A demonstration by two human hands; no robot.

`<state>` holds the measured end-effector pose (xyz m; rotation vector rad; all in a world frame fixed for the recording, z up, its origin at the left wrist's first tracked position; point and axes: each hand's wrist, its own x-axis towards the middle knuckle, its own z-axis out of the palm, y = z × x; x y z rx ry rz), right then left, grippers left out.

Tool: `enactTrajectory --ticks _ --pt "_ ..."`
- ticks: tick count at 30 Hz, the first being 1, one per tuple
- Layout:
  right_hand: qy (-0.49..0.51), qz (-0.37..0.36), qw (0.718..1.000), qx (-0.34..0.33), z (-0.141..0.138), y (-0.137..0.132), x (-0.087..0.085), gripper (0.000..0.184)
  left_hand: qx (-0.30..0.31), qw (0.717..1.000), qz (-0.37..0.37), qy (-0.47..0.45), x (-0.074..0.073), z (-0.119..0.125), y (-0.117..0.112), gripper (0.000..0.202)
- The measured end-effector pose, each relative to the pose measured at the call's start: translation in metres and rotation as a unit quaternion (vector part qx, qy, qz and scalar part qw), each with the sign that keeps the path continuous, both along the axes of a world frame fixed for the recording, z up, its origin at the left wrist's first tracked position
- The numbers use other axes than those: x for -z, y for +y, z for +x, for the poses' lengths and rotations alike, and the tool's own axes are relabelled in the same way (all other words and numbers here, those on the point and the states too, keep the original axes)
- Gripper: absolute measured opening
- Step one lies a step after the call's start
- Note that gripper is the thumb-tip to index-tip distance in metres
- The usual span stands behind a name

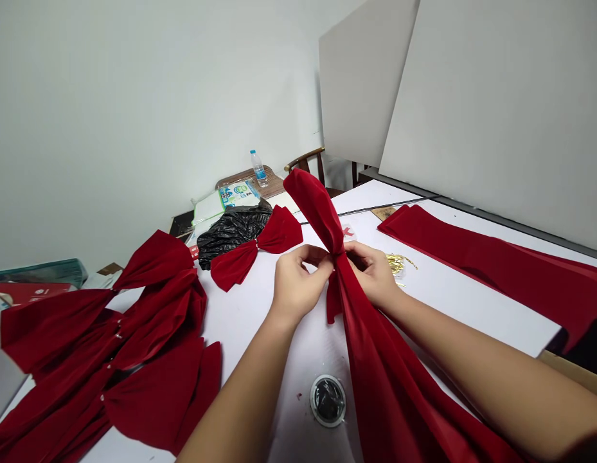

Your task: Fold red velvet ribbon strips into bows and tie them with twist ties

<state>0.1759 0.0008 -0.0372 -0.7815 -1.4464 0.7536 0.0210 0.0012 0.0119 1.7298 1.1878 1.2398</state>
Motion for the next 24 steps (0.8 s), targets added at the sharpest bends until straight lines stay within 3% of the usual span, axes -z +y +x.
enactTrajectory --ticks 3,4,6,8,10,12,14,16,24 --pt "-0.046 0.033 0.998 0.012 0.003 0.001 0.004 0.021 0.038 0.962 -0.226 -0.145 -0.002 0.005 -0.002 0.018" --pt "-0.049 0.034 0.998 0.012 0.004 0.001 0.004 0.022 0.047 0.951 -0.261 -0.157 -0.003 0.005 -0.003 0.02" --pt "-0.031 0.02 0.999 0.004 0.004 0.001 0.002 0.022 0.059 0.956 -0.253 -0.133 -0.006 0.002 -0.003 0.023" --pt "0.005 -0.008 1.0 -0.008 0.003 0.0 -0.002 0.021 0.05 0.982 -0.161 -0.084 -0.008 -0.003 -0.001 0.02" --pt "0.047 -0.047 0.998 -0.021 0.001 -0.002 -0.007 0.024 0.025 0.999 -0.003 -0.021 -0.007 -0.009 0.001 0.017" --pt "0.088 -0.091 0.991 -0.046 0.0 -0.002 -0.011 0.032 0.021 0.983 0.17 0.07 -0.004 -0.014 0.004 0.018" --pt "0.116 -0.132 0.982 -0.074 -0.001 -0.002 -0.014 0.041 0.048 0.943 0.291 0.152 -0.001 -0.019 0.005 0.021" --pt "0.13 -0.162 0.974 -0.091 -0.002 0.0 -0.014 0.046 0.065 0.92 0.339 0.186 0.001 -0.021 0.006 0.019" --pt "0.126 -0.182 0.966 -0.131 -0.003 0.0 -0.013 0.046 0.047 0.896 0.39 0.205 0.002 -0.026 0.007 0.011"
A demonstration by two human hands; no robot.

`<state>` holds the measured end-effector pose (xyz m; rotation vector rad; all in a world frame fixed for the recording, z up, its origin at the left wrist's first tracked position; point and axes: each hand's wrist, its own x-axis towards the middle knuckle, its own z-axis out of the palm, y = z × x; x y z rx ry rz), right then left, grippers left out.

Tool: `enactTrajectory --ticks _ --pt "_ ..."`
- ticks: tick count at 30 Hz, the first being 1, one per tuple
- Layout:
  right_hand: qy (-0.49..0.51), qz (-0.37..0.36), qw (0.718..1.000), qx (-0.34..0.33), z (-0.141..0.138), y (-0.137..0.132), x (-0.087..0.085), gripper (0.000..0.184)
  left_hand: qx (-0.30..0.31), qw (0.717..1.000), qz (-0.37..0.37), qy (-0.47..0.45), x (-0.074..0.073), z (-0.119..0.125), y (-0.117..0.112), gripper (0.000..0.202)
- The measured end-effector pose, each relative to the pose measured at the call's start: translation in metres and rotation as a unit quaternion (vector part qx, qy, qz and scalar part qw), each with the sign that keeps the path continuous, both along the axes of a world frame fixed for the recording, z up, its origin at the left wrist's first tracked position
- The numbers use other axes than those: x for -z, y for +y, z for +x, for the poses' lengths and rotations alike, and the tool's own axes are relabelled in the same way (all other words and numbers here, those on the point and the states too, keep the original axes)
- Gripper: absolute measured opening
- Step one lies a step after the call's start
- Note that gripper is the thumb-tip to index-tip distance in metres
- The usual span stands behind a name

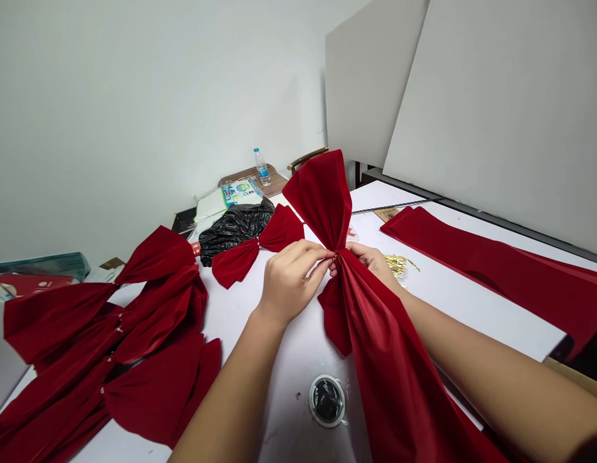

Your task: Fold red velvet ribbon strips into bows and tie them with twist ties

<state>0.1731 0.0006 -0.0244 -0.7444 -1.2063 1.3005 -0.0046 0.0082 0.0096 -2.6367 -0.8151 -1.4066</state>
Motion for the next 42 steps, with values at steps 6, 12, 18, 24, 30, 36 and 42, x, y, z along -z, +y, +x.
enactTrajectory --ticks 6,12,18,24,30,36,42 --pt "-0.04 0.06 0.996 0.051 -0.002 0.0 0.002 0.037 -0.05 0.987 -0.143 -0.056 -0.002 0.011 -0.003 0.005" --pt "-0.132 0.169 0.968 0.134 0.002 0.002 0.016 0.022 -0.036 0.833 -0.494 -0.245 -0.008 0.028 -0.008 0.009" --pt "-0.068 0.075 0.991 0.087 0.003 0.004 0.011 0.03 -0.029 0.812 -0.511 -0.279 -0.006 0.028 -0.008 0.014" --pt "0.048 -0.042 0.998 0.021 0.003 0.006 0.007 0.046 -0.033 0.933 -0.303 -0.191 -0.01 0.016 -0.007 0.015" --pt "0.034 -0.02 0.999 0.005 0.001 0.005 0.007 0.044 -0.024 0.918 -0.348 -0.189 -0.01 0.018 -0.006 0.012" --pt "0.047 -0.032 0.998 -0.008 0.001 0.006 0.008 0.047 -0.05 0.91 -0.372 -0.179 -0.006 0.023 -0.007 0.008" --pt "0.091 -0.054 0.991 -0.084 0.004 0.012 0.017 0.06 0.005 0.821 -0.508 -0.26 -0.005 0.027 -0.008 0.01"
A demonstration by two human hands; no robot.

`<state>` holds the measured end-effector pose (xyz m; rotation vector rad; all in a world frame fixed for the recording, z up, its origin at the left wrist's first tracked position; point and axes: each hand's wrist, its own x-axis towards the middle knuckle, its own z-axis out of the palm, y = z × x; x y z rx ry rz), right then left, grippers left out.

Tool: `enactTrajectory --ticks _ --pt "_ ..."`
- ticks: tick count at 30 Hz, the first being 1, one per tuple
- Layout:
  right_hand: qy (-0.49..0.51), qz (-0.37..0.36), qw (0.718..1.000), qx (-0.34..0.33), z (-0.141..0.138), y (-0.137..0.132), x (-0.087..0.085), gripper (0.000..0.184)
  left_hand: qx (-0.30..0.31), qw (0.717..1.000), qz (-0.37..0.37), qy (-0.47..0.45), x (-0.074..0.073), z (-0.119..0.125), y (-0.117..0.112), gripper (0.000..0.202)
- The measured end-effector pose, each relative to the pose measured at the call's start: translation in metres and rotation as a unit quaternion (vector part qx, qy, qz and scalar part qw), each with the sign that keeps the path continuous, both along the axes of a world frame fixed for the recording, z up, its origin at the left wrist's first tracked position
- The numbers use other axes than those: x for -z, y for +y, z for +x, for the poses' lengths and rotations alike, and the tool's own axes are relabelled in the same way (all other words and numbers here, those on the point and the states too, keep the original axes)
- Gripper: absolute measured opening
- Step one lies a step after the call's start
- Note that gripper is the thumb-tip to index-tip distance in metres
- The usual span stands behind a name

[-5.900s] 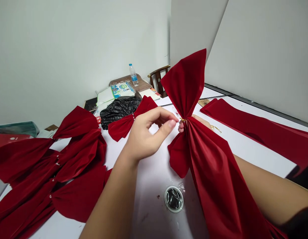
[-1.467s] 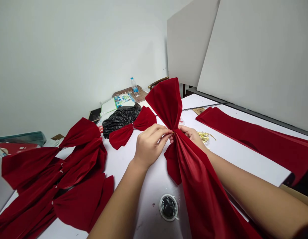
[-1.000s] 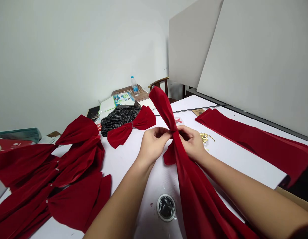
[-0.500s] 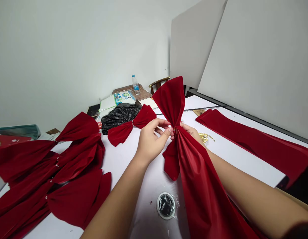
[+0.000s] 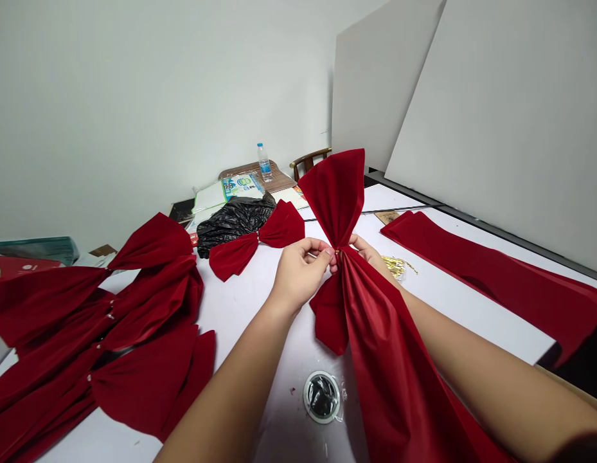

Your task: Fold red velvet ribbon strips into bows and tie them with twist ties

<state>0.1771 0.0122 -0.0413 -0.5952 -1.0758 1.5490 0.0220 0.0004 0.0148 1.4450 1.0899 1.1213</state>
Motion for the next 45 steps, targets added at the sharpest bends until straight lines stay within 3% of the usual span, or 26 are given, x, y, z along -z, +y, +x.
enactTrajectory --ticks 6,12,18,21,24,28,31,34,37,39,41,45 --pt "0.008 -0.005 0.998 -0.055 0.0 -0.002 0.0 0.057 0.093 0.993 -0.071 -0.023 0.0 -0.012 0.005 0.021" --pt "-0.005 -0.037 0.99 -0.14 0.0 -0.003 0.003 0.083 0.199 0.978 -0.063 0.018 0.001 -0.032 0.01 0.034" --pt "-0.055 -0.005 0.978 -0.203 -0.001 -0.009 0.002 0.067 0.202 0.979 -0.01 0.04 0.002 -0.031 0.01 0.01" --pt "-0.049 0.021 0.987 -0.154 -0.002 -0.011 0.0 0.053 0.164 0.983 0.041 0.066 0.002 -0.027 0.012 0.002" --pt "-0.055 0.05 0.994 -0.084 -0.003 -0.013 -0.006 0.05 0.118 0.986 0.073 0.087 0.001 -0.028 0.014 0.009" --pt "-0.1 0.089 0.989 0.069 -0.002 -0.016 -0.015 0.043 0.062 0.99 0.087 0.09 -0.006 -0.035 0.016 0.024" --pt "-0.168 0.181 0.956 0.161 0.001 -0.017 -0.014 0.032 0.113 0.991 0.042 0.066 -0.012 -0.038 0.013 0.027" --pt "-0.259 0.29 0.893 0.227 0.005 -0.018 -0.011 0.02 0.168 0.985 -0.022 0.029 -0.016 -0.037 0.007 0.032" --pt "-0.331 0.37 0.82 0.284 0.006 -0.018 -0.01 0.017 0.164 0.985 -0.052 0.017 -0.019 -0.034 0.001 0.034" --pt "-0.349 0.403 0.791 0.301 0.006 -0.019 -0.012 0.019 0.161 0.985 -0.053 0.017 -0.019 -0.034 -0.002 0.036" --pt "-0.35 0.407 0.784 0.311 0.005 -0.019 -0.012 0.018 0.168 0.984 -0.056 -0.002 -0.018 -0.034 -0.002 0.034" --pt "-0.348 0.371 0.798 0.323 0.005 -0.017 -0.012 0.012 0.185 0.98 -0.075 -0.011 -0.017 -0.033 -0.002 0.033"
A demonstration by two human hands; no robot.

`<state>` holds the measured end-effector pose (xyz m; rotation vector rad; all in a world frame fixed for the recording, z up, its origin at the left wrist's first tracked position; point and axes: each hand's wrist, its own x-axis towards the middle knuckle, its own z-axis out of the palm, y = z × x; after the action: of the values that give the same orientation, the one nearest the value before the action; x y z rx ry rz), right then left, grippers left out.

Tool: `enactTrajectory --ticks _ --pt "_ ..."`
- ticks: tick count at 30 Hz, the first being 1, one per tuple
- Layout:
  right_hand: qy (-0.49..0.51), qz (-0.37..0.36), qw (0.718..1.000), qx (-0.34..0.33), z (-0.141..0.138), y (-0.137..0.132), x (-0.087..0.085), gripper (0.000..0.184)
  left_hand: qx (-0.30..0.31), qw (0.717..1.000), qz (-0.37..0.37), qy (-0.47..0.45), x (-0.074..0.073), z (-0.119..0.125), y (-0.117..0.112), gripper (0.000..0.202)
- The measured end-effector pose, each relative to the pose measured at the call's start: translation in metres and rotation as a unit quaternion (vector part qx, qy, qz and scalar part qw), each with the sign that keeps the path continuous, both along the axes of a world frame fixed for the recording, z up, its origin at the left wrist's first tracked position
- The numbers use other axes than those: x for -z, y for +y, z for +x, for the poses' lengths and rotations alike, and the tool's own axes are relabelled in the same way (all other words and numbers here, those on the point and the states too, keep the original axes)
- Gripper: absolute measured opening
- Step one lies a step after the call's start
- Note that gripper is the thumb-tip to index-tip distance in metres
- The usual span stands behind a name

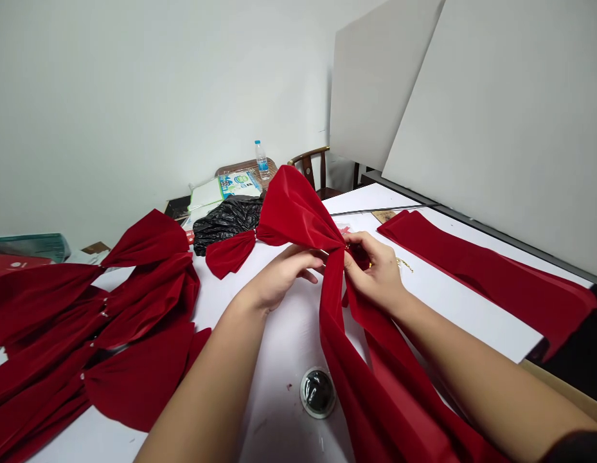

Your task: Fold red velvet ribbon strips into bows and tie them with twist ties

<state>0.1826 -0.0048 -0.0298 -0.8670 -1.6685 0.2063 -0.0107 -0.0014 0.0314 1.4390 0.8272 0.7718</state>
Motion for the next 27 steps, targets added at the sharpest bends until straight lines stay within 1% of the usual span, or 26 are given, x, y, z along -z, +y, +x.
enactTrajectory --ticks 3,6,8,10,13,16,18,22,25,27 --pt "0.001 -0.002 1.0 -0.003 0.0 0.001 0.002 0.014 -0.023 0.999 0.029 0.011 0.0 0.006 -0.003 0.035" --pt "-0.002 -0.006 1.0 -0.027 0.0 0.002 0.002 0.015 -0.066 0.996 0.049 -0.016 0.0 0.013 -0.005 0.032" --pt "0.002 -0.018 0.999 -0.045 0.001 0.001 0.002 0.015 -0.091 0.995 0.032 -0.024 0.001 0.014 -0.006 0.033" --pt "0.007 -0.024 0.998 -0.062 0.002 0.001 0.001 0.015 -0.103 0.994 -0.003 -0.028 0.002 0.013 -0.005 0.037" --pt "0.012 -0.049 0.993 -0.108 0.006 0.001 0.0 0.017 -0.093 0.994 -0.042 -0.044 0.002 0.009 -0.003 0.04" --pt "0.036 -0.106 0.981 -0.158 0.009 0.003 0.0 0.02 -0.072 0.992 -0.063 -0.077 0.001 0.007 -0.002 0.041" --pt "0.051 -0.128 0.976 -0.17 0.01 0.005 0.001 0.021 -0.064 0.989 -0.095 -0.098 -0.001 0.007 -0.002 0.04" --pt "0.061 -0.136 0.971 -0.187 0.012 0.008 0.005 0.02 -0.051 0.979 -0.158 -0.118 -0.001 0.006 -0.001 0.034" --pt "0.068 -0.133 0.965 -0.214 0.011 0.009 0.005 0.017 -0.062 0.979 -0.168 -0.102 0.001 0.005 0.002 0.033" --pt "0.075 -0.124 0.961 -0.234 0.01 0.009 0.004 0.015 -0.082 0.984 -0.133 -0.082 0.002 0.004 0.002 0.033"
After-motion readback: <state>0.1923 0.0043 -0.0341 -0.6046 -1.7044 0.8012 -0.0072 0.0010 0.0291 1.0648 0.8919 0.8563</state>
